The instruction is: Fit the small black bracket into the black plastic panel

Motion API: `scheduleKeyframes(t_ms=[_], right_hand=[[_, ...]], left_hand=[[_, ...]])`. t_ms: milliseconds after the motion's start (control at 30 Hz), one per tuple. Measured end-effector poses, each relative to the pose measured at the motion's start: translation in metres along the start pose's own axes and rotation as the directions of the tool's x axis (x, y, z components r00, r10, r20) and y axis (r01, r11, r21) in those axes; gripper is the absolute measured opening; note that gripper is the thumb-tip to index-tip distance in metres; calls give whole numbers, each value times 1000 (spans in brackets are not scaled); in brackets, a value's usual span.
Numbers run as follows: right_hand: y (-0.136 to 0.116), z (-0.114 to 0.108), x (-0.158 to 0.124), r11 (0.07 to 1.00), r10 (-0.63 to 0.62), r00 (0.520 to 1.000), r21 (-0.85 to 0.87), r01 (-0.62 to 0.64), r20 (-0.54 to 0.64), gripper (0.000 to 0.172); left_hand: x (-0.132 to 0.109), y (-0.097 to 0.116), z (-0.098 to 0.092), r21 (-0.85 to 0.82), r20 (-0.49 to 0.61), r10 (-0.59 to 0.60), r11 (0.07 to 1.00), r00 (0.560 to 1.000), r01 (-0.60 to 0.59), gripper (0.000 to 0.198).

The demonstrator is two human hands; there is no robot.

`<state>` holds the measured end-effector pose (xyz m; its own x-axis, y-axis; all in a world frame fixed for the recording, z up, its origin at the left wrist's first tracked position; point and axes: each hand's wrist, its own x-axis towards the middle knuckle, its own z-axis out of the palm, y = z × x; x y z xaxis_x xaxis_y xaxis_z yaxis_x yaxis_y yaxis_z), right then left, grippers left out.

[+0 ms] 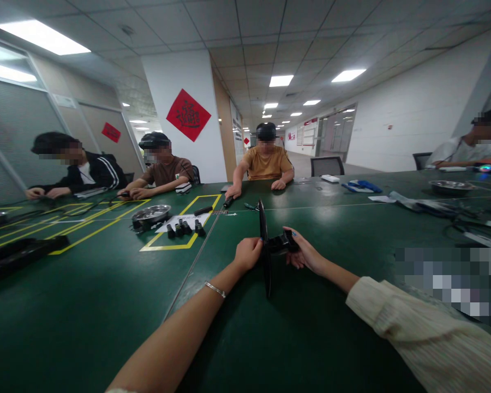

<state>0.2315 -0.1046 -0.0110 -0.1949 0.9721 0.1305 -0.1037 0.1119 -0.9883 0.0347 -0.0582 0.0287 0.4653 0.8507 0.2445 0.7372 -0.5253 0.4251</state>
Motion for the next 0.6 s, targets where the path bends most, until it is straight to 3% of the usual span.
scheduleKeyframes(t_ms=[433,600], right_hand=[[-2,1,0,1000,-1,1000,1,1,-1,67],[-7,5,-3,1000,2,1000,3,-2,-15,67]], left_hand=[[-1,1,-1,19,11,-10,1000,1000,10,40],[1,-2,2,66,13,-64,996,998,63,36]])
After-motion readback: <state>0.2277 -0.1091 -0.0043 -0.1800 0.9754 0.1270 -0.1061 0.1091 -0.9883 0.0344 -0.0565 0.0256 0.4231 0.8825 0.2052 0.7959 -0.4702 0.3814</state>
